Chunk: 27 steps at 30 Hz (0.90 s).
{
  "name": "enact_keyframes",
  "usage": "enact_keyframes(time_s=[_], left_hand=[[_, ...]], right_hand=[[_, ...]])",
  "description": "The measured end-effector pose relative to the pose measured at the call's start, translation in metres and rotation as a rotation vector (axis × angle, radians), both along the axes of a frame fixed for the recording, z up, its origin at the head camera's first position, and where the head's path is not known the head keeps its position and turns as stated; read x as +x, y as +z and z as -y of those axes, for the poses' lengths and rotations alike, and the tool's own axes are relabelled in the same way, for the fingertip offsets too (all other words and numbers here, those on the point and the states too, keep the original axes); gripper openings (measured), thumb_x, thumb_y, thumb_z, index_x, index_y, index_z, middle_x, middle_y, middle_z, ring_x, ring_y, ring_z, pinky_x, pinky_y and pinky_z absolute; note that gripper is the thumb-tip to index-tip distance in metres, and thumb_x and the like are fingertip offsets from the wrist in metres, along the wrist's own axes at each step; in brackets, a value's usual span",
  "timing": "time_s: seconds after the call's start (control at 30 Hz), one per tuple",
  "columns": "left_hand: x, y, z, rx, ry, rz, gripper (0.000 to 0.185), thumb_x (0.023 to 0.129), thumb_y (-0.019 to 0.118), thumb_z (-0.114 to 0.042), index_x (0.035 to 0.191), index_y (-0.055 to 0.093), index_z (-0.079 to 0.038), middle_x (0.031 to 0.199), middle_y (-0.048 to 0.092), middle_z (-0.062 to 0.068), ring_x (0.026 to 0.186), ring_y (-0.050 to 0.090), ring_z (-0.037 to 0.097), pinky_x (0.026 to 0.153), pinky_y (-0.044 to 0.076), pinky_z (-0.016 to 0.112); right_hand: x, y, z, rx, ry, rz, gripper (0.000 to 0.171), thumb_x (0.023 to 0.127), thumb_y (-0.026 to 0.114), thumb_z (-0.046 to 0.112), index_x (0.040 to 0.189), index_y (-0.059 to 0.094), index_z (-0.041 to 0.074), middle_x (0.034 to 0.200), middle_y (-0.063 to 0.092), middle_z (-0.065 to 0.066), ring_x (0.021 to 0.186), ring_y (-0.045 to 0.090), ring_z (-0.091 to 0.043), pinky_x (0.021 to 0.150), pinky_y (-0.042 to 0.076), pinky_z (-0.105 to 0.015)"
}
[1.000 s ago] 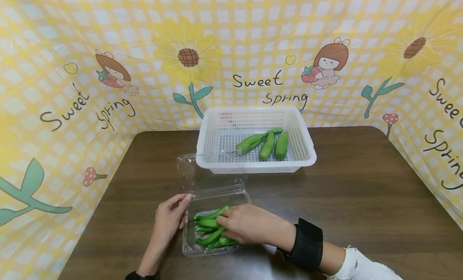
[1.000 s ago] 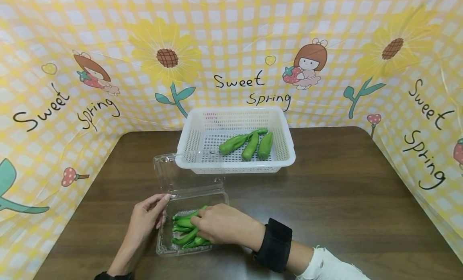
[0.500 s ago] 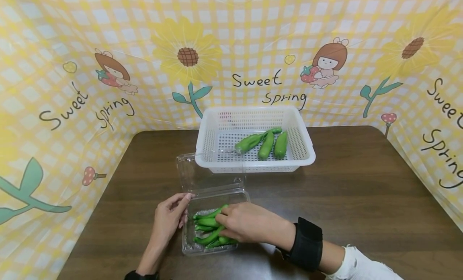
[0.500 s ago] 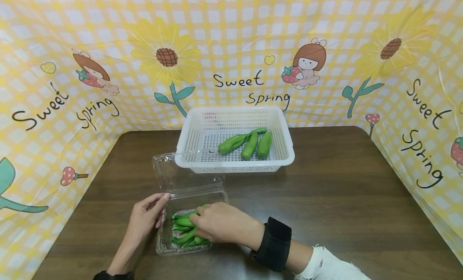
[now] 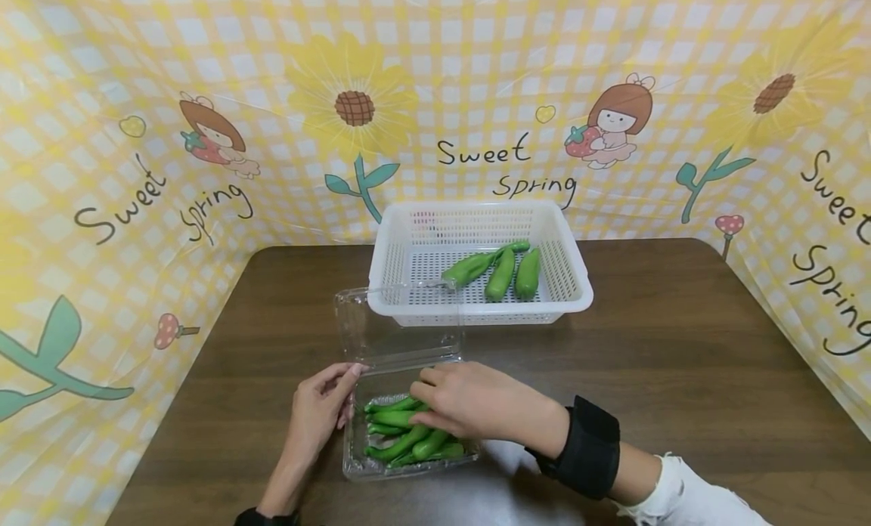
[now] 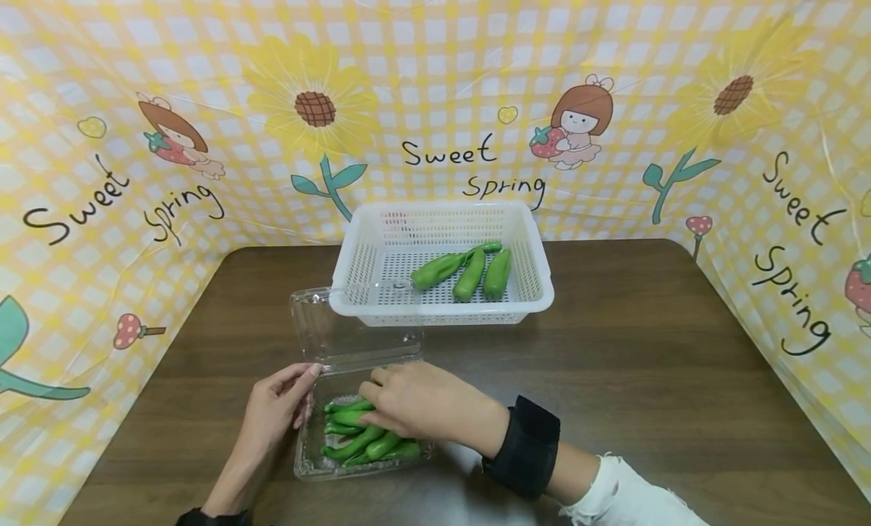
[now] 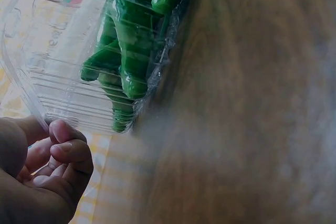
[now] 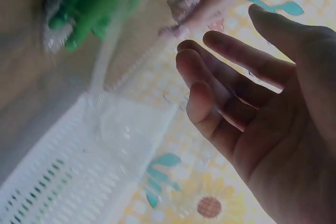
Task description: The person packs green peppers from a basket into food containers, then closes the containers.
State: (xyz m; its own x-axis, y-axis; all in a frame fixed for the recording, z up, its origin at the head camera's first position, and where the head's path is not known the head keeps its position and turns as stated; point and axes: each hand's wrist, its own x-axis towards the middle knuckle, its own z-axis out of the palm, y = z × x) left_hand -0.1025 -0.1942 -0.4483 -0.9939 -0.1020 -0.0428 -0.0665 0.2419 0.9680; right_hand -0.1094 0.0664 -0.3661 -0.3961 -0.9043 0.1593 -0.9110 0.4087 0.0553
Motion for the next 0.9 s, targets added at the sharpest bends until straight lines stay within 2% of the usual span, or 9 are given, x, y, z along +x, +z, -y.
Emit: enact_keyframes(time_s=[0.23, 0.4, 0.57, 0.8, 0.9], left_hand=[[-0.001, 0.0, 0.0, -0.018, 0.012, 0.015, 0.03, 0.095, 0.066, -0.038, 0.106, 0.074, -0.012, 0.064, 0.059, 0.013, 0.043, 0.049, 0.011, 0.038, 0.045, 0.027], [-0.001, 0.001, 0.0, -0.014, 0.016, 0.016, 0.03, 0.094, 0.067, -0.038, 0.105, 0.074, -0.011, 0.065, 0.06, 0.014, 0.043, 0.05, 0.011, 0.038, 0.045, 0.027], [0.0, 0.002, -0.001, -0.01, 0.013, 0.009, 0.032, 0.095, 0.067, -0.037, 0.106, 0.074, -0.008, 0.065, 0.06, 0.014, 0.043, 0.05, 0.011, 0.038, 0.045, 0.027], [0.0, 0.003, -0.001, -0.013, 0.006, 0.019, 0.03, 0.095, 0.066, -0.035, 0.107, 0.074, -0.009, 0.064, 0.059, 0.009, 0.044, 0.05, 0.011, 0.038, 0.045, 0.027], [0.0, 0.002, 0.0, -0.016, 0.003, 0.013, 0.028, 0.096, 0.066, -0.033, 0.108, 0.074, -0.009, 0.065, 0.06, 0.01, 0.044, 0.05, 0.011, 0.038, 0.045, 0.027]], right_hand=[[-0.003, 0.026, -0.012, -0.077, 0.0, -0.074, 0.021, 0.103, 0.055, 0.035, 0.105, 0.065, 0.017, 0.089, 0.062, 0.006, 0.077, 0.058, -0.005, 0.069, 0.049, -0.018], [-0.009, 0.044, -0.022, -0.184, 0.0, -0.083, 0.015, 0.102, 0.058, 0.029, 0.102, 0.064, 0.015, 0.087, 0.059, 0.005, 0.073, 0.054, -0.005, 0.067, 0.047, -0.018], [-0.016, 0.065, -0.03, -0.239, -0.001, -0.068, 0.013, 0.099, 0.063, 0.024, 0.105, 0.065, 0.013, 0.091, 0.063, 0.003, 0.077, 0.06, -0.006, 0.068, 0.051, -0.02], [-0.032, 0.091, -0.039, -0.267, -0.061, -0.07, 0.014, 0.097, 0.064, 0.016, 0.11, 0.067, 0.011, 0.099, 0.067, 0.001, 0.084, 0.064, -0.01, 0.072, 0.055, -0.024], [-0.043, 0.098, -0.043, -0.283, -0.105, -0.054, 0.016, 0.098, 0.061, 0.013, 0.112, 0.065, 0.009, 0.103, 0.068, -0.001, 0.087, 0.065, -0.011, 0.074, 0.056, -0.027]])
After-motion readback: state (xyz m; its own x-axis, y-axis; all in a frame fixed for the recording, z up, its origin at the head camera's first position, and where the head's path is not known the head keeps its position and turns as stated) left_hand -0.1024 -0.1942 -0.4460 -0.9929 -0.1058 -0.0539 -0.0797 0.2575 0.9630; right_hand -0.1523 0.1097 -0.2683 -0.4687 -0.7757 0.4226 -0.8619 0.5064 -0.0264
